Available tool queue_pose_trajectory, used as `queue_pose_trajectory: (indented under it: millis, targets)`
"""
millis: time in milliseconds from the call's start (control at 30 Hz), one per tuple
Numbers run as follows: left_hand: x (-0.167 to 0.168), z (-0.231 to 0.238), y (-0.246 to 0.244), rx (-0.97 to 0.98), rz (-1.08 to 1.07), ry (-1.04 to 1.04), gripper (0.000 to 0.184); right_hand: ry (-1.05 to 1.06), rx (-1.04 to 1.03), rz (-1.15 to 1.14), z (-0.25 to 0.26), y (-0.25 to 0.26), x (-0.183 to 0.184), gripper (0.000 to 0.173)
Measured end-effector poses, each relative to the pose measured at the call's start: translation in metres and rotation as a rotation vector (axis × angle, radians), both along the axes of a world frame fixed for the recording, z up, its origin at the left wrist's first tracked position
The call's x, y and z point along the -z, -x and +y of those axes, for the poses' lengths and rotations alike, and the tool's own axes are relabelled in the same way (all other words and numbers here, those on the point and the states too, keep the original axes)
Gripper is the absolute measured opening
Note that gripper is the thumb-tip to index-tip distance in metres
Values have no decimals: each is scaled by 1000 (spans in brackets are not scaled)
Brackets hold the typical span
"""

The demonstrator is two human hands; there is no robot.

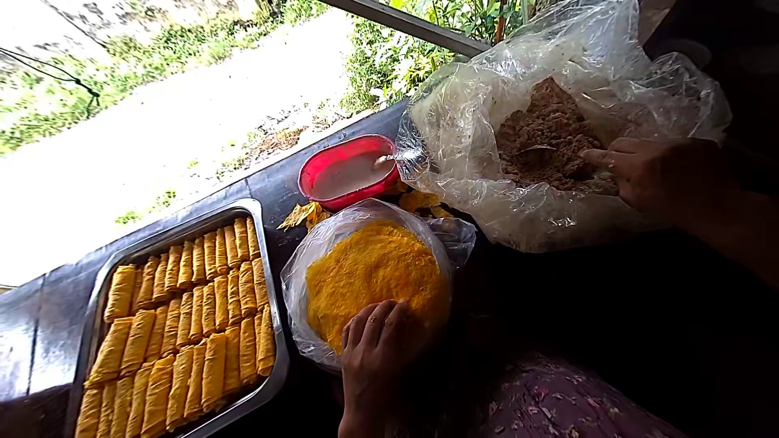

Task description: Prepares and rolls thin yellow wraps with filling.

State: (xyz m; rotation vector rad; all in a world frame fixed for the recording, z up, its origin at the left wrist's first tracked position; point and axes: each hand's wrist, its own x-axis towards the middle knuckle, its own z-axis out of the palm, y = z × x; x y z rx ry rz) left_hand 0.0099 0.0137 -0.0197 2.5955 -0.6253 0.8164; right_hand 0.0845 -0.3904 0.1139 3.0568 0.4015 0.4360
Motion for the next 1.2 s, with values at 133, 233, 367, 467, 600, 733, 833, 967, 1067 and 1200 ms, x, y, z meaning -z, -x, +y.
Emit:
queue_pose_trajectory:
  millis: [133, 233, 367, 467, 600, 733, 833, 967, 1067, 1200]
  targets:
    - [0, 1, -1, -3, 1, 10, 24, -54, 11, 21, -8, 5, 3, 43]
    - [-2, 2, -1, -3, 4, 10, 24, -115, 51, 86, -14, 4, -1, 39]
    - [-8, 3, -2, 7, 8, -10, 24, -305, 164, 219, -23, -3, -14, 27]
    - [-9, 4, -1, 18, 6, -26, 22, -514, 227, 265, -26, -4, -19, 24]
    - [-11, 3, -1, 21, 10, -23, 21, -794, 192, 276, -21, 6, -23, 24]
    - [-9, -1, 3, 7, -13, -9, 16, -874, 23, 297, 27, 40, -23, 27]
    - [-4, -1, 10, -43, -37, 18, 16, -821, -294, 273, 72, 58, 10, 29]
    - [2, 1, 18, -122, -56, 56, 14, -712, -424, 183, 139, 58, 67, 33]
    - [8, -1, 20, -156, -70, 83, 13, -659, -459, 53, 167, 53, 112, 34]
    - [10, -8, 13, -224, -115, 155, 4, -609, -514, -61, 174, 52, 154, 36]
